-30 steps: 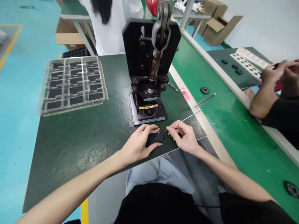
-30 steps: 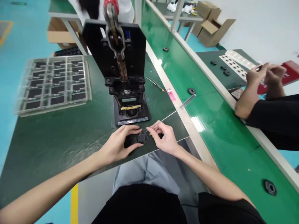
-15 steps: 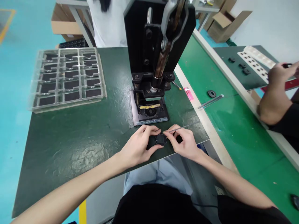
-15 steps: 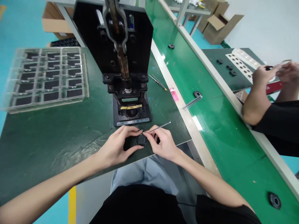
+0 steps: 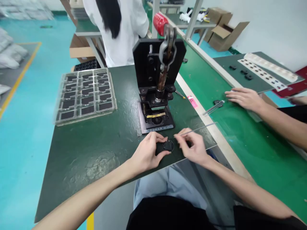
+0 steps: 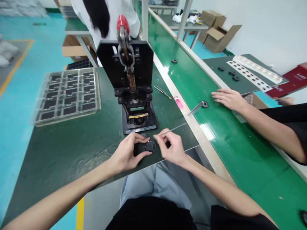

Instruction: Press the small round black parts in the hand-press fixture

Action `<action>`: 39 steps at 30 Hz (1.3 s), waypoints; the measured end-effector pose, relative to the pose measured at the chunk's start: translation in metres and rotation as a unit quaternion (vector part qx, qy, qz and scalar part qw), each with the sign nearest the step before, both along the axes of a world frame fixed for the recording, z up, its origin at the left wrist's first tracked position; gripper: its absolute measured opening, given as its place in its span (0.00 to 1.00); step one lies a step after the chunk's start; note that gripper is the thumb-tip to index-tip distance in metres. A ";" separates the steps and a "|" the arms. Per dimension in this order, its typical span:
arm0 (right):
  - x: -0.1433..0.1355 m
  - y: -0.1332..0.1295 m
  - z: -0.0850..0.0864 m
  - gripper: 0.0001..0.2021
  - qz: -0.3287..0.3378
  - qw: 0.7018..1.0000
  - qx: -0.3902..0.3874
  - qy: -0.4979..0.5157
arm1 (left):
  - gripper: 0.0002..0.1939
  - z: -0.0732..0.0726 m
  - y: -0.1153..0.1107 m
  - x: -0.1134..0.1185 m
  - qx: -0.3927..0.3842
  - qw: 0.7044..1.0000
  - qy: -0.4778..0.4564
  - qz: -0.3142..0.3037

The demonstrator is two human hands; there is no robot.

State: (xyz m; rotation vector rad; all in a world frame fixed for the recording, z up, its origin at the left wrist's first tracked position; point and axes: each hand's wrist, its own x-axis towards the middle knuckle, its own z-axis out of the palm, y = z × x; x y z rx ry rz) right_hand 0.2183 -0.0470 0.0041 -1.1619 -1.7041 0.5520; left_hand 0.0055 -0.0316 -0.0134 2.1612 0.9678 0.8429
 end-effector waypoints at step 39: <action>0.212 0.058 -0.031 0.12 -0.294 0.946 -0.024 -0.135 | 0.25 0.024 0.068 -0.020 0.087 0.986 0.003 0.143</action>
